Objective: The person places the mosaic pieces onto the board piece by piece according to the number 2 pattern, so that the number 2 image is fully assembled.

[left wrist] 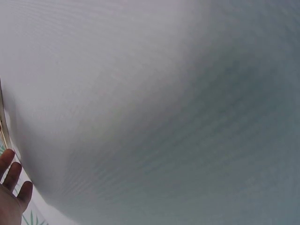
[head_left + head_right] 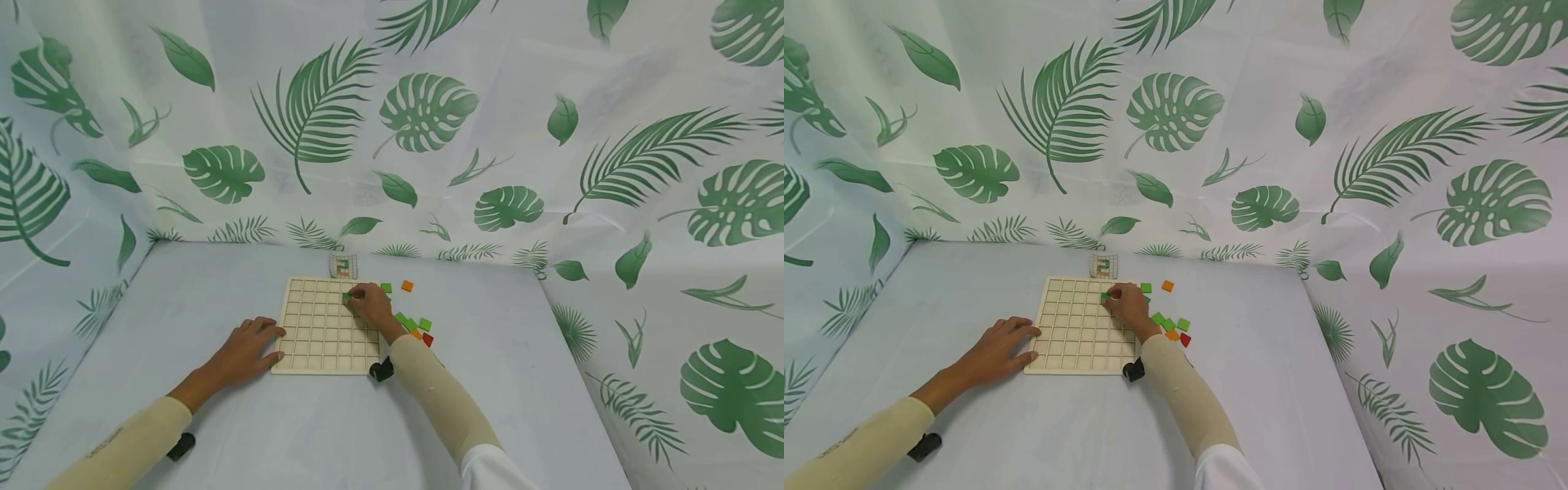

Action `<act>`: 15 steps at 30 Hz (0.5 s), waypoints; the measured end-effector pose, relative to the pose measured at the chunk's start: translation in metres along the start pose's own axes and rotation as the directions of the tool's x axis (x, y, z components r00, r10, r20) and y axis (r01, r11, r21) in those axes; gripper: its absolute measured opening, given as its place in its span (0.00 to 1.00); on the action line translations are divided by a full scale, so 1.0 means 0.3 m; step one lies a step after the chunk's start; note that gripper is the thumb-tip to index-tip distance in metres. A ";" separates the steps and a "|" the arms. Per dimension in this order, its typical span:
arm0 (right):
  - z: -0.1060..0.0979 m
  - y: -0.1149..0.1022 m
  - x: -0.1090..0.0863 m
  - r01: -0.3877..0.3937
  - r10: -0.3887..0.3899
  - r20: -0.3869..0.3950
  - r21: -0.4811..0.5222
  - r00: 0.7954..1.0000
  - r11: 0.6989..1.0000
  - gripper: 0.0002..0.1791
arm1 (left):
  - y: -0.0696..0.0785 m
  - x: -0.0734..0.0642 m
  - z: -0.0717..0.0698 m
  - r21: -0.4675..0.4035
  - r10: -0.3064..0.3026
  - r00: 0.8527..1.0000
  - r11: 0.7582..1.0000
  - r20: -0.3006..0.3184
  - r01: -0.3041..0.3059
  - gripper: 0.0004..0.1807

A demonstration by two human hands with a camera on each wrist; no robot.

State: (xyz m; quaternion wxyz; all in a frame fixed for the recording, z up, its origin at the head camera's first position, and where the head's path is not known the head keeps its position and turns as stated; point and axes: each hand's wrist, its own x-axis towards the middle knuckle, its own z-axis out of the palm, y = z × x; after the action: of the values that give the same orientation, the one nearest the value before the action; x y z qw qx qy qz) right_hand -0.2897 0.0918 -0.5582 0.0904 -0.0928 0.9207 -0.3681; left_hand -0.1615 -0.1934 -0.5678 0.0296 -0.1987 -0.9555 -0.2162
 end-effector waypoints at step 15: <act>0.005 -0.016 -0.004 -0.037 0.037 -0.010 -0.007 0.999 0.999 0.13 | 0.007 -0.001 -0.008 -0.002 -0.013 1.000 1.000 0.013 0.013 0.23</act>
State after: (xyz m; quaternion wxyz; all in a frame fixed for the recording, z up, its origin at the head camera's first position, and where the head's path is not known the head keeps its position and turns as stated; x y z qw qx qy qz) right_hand -0.2878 0.0877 -0.5557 0.0925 -0.0741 0.9240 -0.3635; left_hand -0.1606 -0.1929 -0.5649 0.0218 -0.1940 -0.9566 -0.2163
